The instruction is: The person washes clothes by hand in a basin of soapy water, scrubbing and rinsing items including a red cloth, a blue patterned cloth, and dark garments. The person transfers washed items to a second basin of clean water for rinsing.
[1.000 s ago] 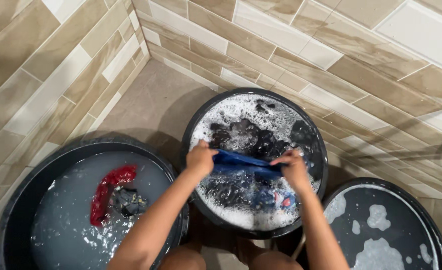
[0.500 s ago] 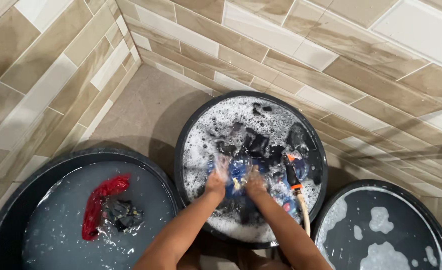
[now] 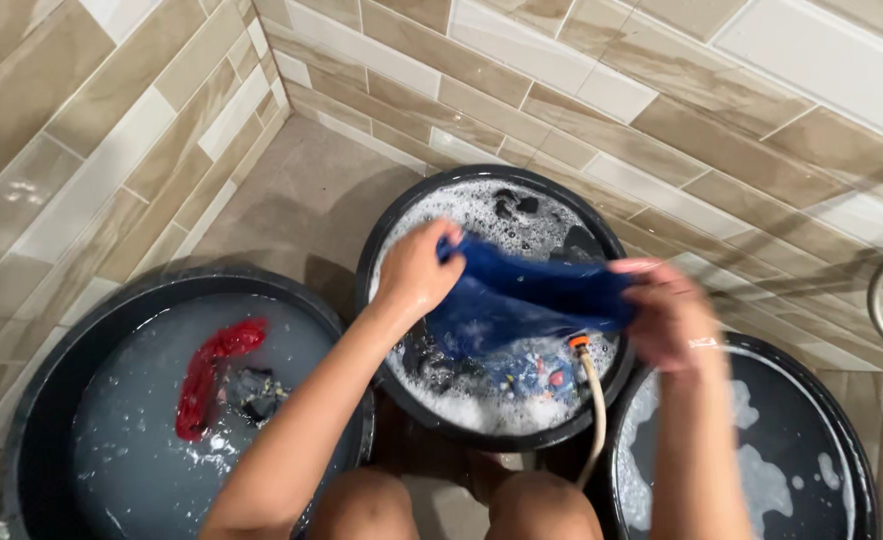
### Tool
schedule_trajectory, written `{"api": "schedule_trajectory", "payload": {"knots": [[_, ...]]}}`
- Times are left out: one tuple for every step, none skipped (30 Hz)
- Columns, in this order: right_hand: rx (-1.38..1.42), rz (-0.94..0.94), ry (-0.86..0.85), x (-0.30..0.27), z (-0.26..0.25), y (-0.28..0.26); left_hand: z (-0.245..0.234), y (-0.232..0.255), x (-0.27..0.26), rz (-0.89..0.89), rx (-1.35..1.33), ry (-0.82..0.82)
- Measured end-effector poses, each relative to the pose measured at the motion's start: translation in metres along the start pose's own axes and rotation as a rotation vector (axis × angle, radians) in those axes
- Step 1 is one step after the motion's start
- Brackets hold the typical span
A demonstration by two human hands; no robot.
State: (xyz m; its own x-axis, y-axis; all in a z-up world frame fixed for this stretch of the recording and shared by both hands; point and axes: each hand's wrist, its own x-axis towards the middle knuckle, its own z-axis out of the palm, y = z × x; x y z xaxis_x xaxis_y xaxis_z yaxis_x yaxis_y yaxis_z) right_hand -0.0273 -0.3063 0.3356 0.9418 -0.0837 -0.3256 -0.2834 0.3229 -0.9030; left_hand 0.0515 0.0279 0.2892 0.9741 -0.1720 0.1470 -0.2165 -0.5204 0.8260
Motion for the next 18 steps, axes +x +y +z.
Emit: {"api": "schedule_trajectory", "payload": {"knots": [[-0.060, -0.110, -0.039, -0.022, 0.013, -0.032, -0.021, 0.033, 0.001, 0.106, 0.008, 0.070], [-0.120, -0.220, -0.079, -0.042, 0.025, -0.061, -0.039, 0.062, -0.002, 0.149, -0.018, 0.110], [-0.252, -0.295, -0.077, -0.061, 0.036, -0.086, -0.053, 0.088, -0.004, 0.195, -0.046, 0.152], [-0.384, -0.370, -0.075, -0.075, 0.048, -0.103, -0.064, 0.110, -0.008, 0.238, -0.046, 0.174], [-0.506, -0.439, -0.021, -0.083, 0.058, -0.111, -0.071, 0.127, -0.012, 0.280, -0.047, 0.195], [-0.627, -0.506, 0.035, -0.087, 0.064, -0.116, -0.075, 0.139, -0.015, 0.322, -0.047, 0.216], [-0.748, -0.572, 0.091, -0.088, 0.068, -0.115, -0.076, 0.144, -0.016, 0.313, -0.030, 0.184], [-0.960, -0.605, 0.178, -0.084, 0.067, -0.111, -0.074, 0.144, -0.018, 0.304, -0.014, 0.152], [-1.173, -0.631, 0.267, -0.076, 0.064, -0.101, -0.069, 0.138, -0.019, 0.295, 0.003, 0.118], [-1.385, -0.653, 0.357, -0.065, 0.058, -0.086, -0.062, 0.125, -0.020, 0.296, 0.077, 0.099], [-1.472, -0.707, 0.381, -0.051, 0.052, -0.062, -0.055, 0.106, -0.019, 0.299, 0.152, 0.079], [-1.559, -0.762, 0.404, -0.040, 0.042, -0.039, -0.046, 0.083, -0.018, 0.303, 0.226, 0.060], [-1.644, -0.744, 0.363, -0.031, 0.029, -0.013, -0.034, 0.055, -0.017, 0.259, 0.300, 0.004], [-1.727, -0.725, 0.319, -0.020, 0.017, 0.017, -0.018, 0.025, -0.017, 0.215, 0.374, -0.051], [-1.749, -0.463, 0.270, -0.004, 0.006, 0.049, 0.002, -0.005, -0.019, 0.118, 0.411, -0.112], [-1.753, -0.201, 0.221, 0.015, -0.001, 0.083, 0.026, -0.035, -0.023, 0.021, 0.448, -0.171], [-1.771, -0.166, 0.199, 0.030, -0.006, 0.119, 0.055, -0.064, -0.026, -0.073, 0.491, -0.237], [-1.789, -0.130, 0.177, 0.045, -0.008, 0.153, 0.085, -0.091, -0.029, -0.166, 0.533, -0.301]]}}
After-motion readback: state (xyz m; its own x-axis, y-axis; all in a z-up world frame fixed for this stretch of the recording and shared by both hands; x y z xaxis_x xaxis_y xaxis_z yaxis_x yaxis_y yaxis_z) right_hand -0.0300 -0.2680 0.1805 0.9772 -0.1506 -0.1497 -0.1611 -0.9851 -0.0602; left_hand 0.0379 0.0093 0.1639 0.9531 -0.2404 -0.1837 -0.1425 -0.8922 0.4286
